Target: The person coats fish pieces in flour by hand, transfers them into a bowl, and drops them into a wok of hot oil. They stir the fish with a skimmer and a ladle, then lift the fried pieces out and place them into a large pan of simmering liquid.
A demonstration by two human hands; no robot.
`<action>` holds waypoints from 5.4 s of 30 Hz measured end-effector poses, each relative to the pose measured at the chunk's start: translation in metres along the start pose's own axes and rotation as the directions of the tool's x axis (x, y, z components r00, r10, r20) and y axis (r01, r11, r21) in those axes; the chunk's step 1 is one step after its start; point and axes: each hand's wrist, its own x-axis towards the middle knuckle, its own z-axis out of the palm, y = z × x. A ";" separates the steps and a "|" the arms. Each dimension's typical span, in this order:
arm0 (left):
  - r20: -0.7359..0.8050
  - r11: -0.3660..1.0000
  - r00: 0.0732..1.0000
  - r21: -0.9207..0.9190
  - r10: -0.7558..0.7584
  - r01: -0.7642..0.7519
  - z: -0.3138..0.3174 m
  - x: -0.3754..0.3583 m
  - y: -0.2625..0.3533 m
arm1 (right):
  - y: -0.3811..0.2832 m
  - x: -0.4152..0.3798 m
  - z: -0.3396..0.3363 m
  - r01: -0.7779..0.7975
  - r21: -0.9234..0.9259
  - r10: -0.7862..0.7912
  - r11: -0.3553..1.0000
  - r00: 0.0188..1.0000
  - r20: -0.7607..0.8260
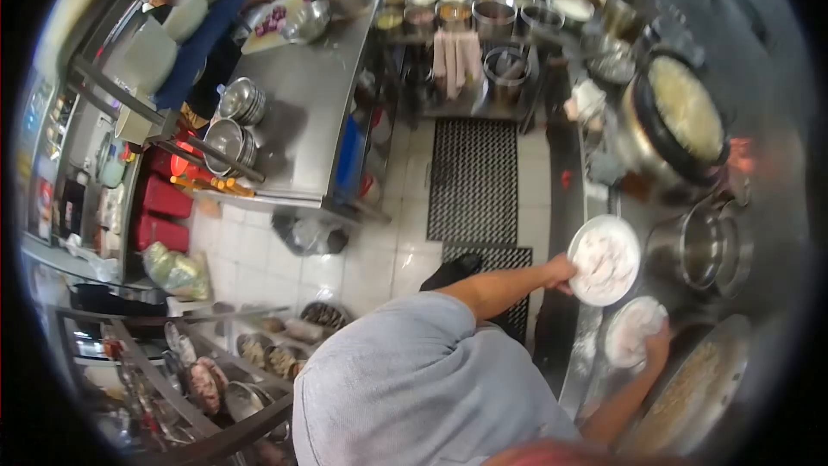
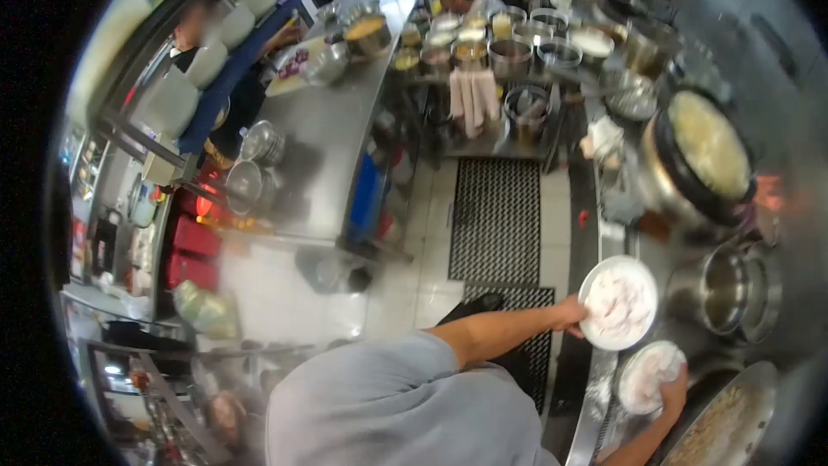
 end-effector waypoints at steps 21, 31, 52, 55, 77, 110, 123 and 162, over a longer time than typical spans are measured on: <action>0.065 0.998 0.996 -0.021 0.054 -0.053 0.009 -0.044 0.042 | 0.063 0.000 0.022 -0.082 -0.395 0.061 0.915 0.996 -0.065; 0.076 0.999 0.996 -0.023 0.046 -0.044 0.006 -0.043 0.043 | 0.003 0.006 0.043 -0.056 -0.501 0.126 0.863 0.986 0.107; 0.109 1.000 0.994 0.004 0.028 -0.029 0.010 -0.044 0.042 | -0.007 -0.013 0.050 -0.032 -0.355 0.035 0.934 0.999 0.002; 0.113 1.000 0.993 -0.006 0.029 -0.028 0.004 -0.029 0.025 | -0.002 -0.002 0.033 -0.131 -0.289 0.103 0.948 0.989 -0.110; 0.205 0.978 0.957 0.093 -0.204 0.188 -0.017 -0.008 0.012 | -0.056 -0.046 0.049 -0.353 -0.257 0.343 0.899 0.935 -0.086; 0.325 0.926 0.883 0.286 -0.337 0.248 -0.012 0.000 0.059 | -0.107 -0.037 0.022 -0.173 0.171 0.231 0.970 0.870 -0.435; 0.293 0.928 0.908 0.310 -0.298 0.205 -0.019 0.004 0.053 | -0.166 0.023 0.143 0.078 0.254 -0.026 0.964 0.979 -0.202; 0.351 0.833 0.821 0.497 -0.450 0.244 -0.067 -0.081 0.074 | -0.120 -0.242 0.088 0.483 0.870 0.502 0.093 0.732 -0.460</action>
